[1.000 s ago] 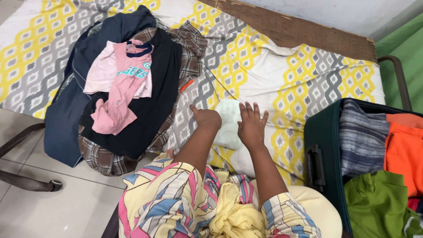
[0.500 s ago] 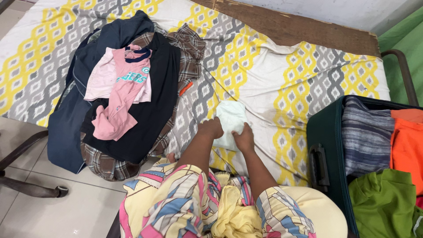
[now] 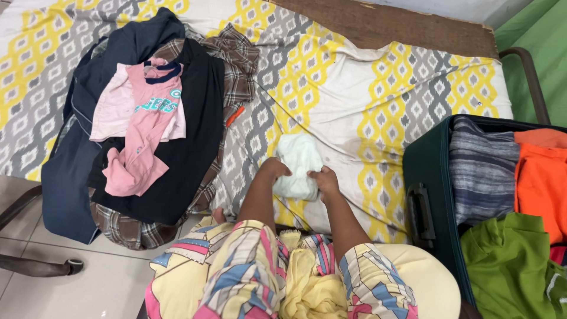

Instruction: The person folds a cow-print garment, green pants, and two small shirts by hand and places them inside a green suitcase.

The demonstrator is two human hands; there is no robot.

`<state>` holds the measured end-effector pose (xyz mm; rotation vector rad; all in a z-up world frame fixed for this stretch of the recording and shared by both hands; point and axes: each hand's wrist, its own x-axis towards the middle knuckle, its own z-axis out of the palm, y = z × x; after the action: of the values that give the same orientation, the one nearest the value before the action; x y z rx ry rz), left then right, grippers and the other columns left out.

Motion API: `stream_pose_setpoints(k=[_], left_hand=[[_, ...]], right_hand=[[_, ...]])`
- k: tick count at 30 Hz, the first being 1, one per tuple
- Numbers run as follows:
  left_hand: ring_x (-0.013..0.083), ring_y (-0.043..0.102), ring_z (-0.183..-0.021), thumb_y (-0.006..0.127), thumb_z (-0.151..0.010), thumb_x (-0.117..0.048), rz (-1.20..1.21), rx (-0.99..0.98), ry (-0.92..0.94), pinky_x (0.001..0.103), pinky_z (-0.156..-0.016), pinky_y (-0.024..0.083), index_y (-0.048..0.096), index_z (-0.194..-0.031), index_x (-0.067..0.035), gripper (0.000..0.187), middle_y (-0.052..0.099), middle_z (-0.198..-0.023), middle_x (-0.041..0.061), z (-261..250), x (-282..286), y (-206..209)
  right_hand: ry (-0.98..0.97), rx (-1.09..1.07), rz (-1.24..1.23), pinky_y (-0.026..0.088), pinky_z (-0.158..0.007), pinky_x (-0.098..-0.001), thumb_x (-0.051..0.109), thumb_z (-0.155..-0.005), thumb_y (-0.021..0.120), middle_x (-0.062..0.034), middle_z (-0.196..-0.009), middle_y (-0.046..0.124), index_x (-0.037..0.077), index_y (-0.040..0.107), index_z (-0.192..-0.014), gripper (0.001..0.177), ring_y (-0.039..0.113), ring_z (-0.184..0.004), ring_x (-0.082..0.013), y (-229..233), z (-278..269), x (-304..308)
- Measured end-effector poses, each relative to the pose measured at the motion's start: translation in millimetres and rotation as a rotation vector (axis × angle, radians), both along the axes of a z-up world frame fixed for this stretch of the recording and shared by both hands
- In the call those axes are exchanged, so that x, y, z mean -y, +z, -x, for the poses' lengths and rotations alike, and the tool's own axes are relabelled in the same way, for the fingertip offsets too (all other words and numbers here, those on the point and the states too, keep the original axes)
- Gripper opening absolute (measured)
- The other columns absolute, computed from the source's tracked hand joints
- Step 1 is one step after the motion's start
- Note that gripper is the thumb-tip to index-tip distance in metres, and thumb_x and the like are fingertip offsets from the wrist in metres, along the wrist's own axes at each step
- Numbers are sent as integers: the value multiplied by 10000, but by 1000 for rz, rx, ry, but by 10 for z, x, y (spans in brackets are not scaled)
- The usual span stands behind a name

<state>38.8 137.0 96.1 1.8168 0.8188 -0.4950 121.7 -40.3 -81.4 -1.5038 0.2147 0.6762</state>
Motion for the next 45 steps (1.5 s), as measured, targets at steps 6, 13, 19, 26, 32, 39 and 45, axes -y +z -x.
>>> stream_pose_setpoints(k=[6, 13, 19, 26, 32, 39, 45], left_hand=[[367, 657, -1226, 902, -779, -370, -26, -627, -531, 498, -975, 523, 689, -1251, 16, 646, 643, -1355, 237, 102, -190, -299], [336, 623, -1299, 747, -820, -377, -350, -371, -317, 475, -1078, 494, 684, -1409, -134, 640, 650, -1425, 134, 148, -85, -798], [355, 654, -1265, 531, -980, -257, -527, -198, -111, 487, -1035, 519, 75, -1683, -177, 841, 608, -1447, 212, 178, -96, -1000], [392, 506, -1387, 698, -900, -323, -457, -309, -121, 515, -1053, 497, -48, -1665, -198, 1076, 281, -1646, 183, 126, -82, -772], [477, 484, -1363, 775, -847, -302, -554, 90, 57, 516, -1050, 498, -83, -1655, -173, 1186, 129, -1702, 196, -84, -17, -445], [408, 190, -1554, 881, -916, -148, -327, 1077, 217, 502, -1198, 387, -27, -1635, -27, 1164, 84, -1689, 289, -459, 2, 50], [218, 474, -1307, 718, -1094, -57, 262, 1315, 189, 354, -1064, 489, 52, -1654, -128, 873, 195, -1662, 160, 265, 173, 1369]], right_hand=[[395, -82, 205, 592, -730, -417, 44, -708, 722, -146, -987, 739, -16, 689, -1095, 393, 724, -815, -272, 133, 44, 181], [809, 308, 953, 590, -845, -416, 219, -713, 772, -206, -1059, 742, -39, 680, -1188, 549, 757, -943, -321, 348, 334, 60], [880, 370, 1220, 435, -1098, -507, 237, -809, 749, -139, -1481, 511, 85, 144, -1635, 1035, 512, -1366, -293, 702, 582, -93], [1245, 771, 1050, 143, -1241, -567, 485, -808, 802, -114, -1712, 79, 135, 120, -1606, 1107, 37, -1581, -362, 1149, 1061, -420], [1174, 875, 944, 204, -1194, -628, 475, -938, 645, -111, -1720, 140, 190, 200, -1642, 880, 122, -1563, -402, 468, 936, -304], [644, 238, 243, 528, -980, -519, 585, -921, 578, -201, -1321, 673, 33, 493, -1468, 782, 623, -1209, -378, 1051, 390, 64], [49, -95, -584, 513, -1061, -435, 426, -942, 721, -105, -1299, 685, 31, 595, -1363, 591, 659, -1180, -233, 2210, 528, 1042]])
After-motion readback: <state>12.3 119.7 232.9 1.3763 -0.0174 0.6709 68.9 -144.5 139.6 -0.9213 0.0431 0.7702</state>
